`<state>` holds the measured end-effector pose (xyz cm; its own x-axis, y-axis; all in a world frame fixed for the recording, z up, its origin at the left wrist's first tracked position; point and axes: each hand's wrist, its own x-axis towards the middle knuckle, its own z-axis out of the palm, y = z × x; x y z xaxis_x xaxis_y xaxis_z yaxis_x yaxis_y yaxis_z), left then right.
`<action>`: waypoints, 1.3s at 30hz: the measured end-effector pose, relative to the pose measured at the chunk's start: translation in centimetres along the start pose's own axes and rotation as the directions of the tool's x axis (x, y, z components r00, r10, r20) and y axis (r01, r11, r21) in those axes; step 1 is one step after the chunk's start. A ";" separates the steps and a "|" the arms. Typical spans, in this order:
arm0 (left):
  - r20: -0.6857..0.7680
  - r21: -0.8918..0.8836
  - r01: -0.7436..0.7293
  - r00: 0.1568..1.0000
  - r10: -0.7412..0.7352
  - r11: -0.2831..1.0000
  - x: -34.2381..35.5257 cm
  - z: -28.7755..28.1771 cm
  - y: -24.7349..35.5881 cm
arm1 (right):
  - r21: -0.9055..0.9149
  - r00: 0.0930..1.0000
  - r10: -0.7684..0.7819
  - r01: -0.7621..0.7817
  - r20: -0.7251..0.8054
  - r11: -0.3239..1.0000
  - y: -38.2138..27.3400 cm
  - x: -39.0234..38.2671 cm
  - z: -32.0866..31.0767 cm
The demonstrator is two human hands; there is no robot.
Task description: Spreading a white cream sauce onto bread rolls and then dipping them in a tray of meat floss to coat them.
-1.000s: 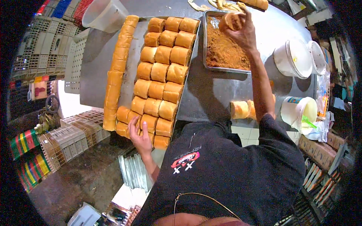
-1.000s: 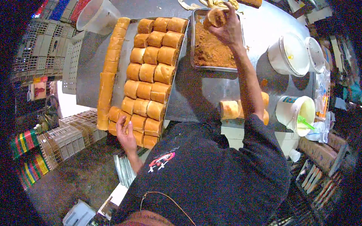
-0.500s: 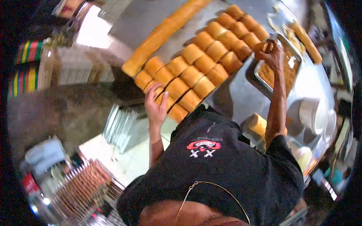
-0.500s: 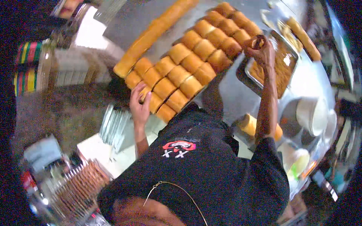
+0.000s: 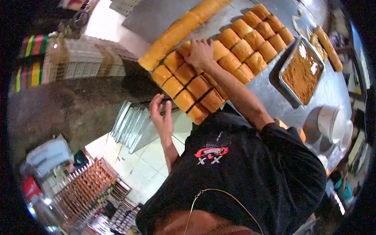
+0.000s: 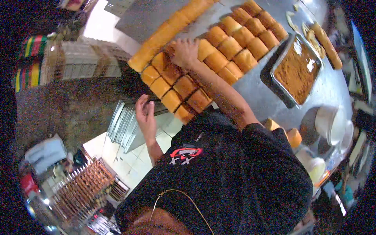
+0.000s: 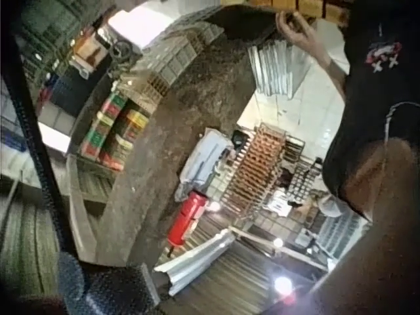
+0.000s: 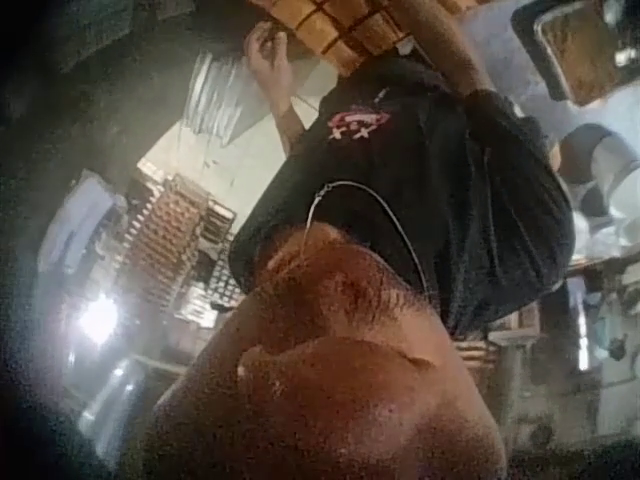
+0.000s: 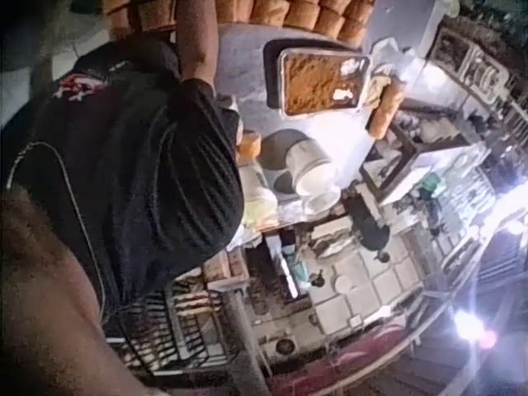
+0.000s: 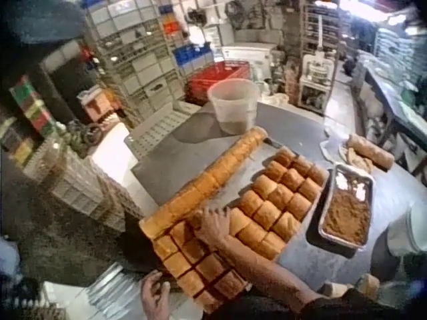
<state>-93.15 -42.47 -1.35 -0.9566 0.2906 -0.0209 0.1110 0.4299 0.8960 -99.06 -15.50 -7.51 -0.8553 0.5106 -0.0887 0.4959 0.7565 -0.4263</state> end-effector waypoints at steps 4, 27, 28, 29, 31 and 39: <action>0.105 -0.004 -0.027 0.994 0.027 1.000 1.7 1.0 -0.2 | 0.048 0.875 -0.136 0.178 -0.465 0.983 5.9 -5.3 -2.2; 0.476 0.024 -0.364 0.823 0.309 0.931 2.2 12.0 8.2 | 0.547 0.544 0.521 -0.131 -0.657 0.827 33.3 -23.7 -18.0; 0.483 0.038 -0.371 0.820 0.308 0.928 1.8 12.2 8.6 | 0.574 0.483 0.525 -0.056 -0.701 0.817 36.2 -22.4 -17.1; 0.482 0.061 -0.376 0.822 0.303 0.924 1.5 12.0 9.0 | 0.574 0.490 0.515 -0.036 -0.703 0.818 38.8 -21.4 -16.0; 0.467 0.049 -0.345 0.837 0.284 0.937 1.0 12.0 8.5 | 0.418 0.650 0.538 -0.349 -0.537 0.839 42.6 -20.7 -13.6; 0.449 0.092 -0.282 0.868 0.213 0.955 -0.3 11.9 8.8 | 0.388 0.658 0.485 -0.301 -0.576 0.871 42.6 -18.8 -12.6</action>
<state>-88.70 -28.64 1.25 -0.6854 0.7277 -0.0262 0.4009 0.4072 0.8207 -59.95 12.24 -12.61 -0.2359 0.9381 0.2537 0.6310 0.3464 -0.6941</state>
